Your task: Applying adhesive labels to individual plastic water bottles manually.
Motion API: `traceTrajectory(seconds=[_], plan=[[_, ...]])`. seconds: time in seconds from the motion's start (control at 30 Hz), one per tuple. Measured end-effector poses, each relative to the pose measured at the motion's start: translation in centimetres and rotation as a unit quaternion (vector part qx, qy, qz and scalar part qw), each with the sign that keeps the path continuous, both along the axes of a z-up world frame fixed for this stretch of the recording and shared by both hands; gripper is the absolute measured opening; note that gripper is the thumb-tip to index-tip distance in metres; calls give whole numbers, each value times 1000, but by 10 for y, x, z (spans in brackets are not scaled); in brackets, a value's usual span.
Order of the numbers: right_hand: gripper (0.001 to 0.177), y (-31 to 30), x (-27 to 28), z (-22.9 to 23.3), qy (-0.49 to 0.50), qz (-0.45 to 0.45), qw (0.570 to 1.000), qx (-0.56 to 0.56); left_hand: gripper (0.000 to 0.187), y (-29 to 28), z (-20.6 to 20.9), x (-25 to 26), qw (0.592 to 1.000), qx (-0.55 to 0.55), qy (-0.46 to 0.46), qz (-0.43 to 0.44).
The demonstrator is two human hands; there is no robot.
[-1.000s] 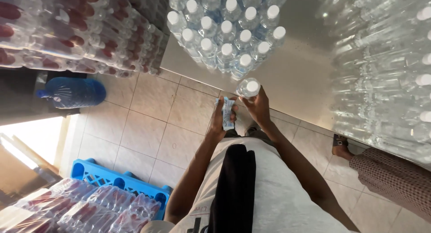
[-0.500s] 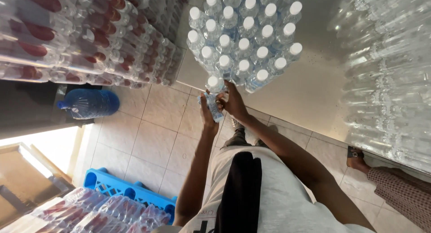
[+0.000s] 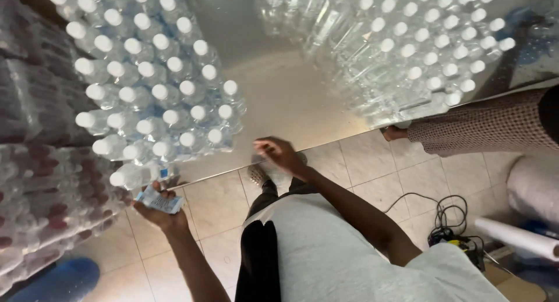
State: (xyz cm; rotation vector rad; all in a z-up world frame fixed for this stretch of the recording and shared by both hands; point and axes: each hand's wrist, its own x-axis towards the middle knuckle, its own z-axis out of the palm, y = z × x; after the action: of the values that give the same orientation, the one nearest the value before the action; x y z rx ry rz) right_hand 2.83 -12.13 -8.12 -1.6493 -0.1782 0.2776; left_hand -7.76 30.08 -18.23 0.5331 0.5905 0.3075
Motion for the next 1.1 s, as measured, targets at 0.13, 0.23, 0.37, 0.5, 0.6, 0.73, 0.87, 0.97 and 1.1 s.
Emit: traceTrajectory(seconds=[0.13, 0.23, 0.37, 0.5, 0.6, 0.73, 0.87, 0.97, 1.1], plan=[[46, -139, 39, 26, -168, -234, 948, -134, 57, -35, 26, -9, 1000, 26, 4, 4], [52, -199, 78, 72, -248, -307, 864, -313, 51, -90, 47, -21, 998, 41, 25, 36], [89, -243, 140, 72, -271, -283, 766, -510, 54, -182, 59, -17, 997, -38, 27, -62], [91, -231, 158, 73, -260, -276, 749, -543, 75, -264, 65, 14, 951, -165, 13, -260], [82, -215, 145, 67, -257, -203, 828, -455, 72, -318, 127, 50, 940, -159, 45, -298], [75, -189, 120, 87, -322, -152, 830, -430, 75, -349, 176, 81, 924, -178, -62, -331], [78, -182, 100, 87, -287, -148, 889, -325, 80, -365, 202, 98, 910, -155, -68, -379], [74, -169, 80, 99, -263, -102, 913, -294, 81, -373, 215, 95, 904, -141, -54, -400], [79, -173, 77, 143, -282, 34, 916, -282, 78, -379, 207, 87, 898, -123, -58, -418]])
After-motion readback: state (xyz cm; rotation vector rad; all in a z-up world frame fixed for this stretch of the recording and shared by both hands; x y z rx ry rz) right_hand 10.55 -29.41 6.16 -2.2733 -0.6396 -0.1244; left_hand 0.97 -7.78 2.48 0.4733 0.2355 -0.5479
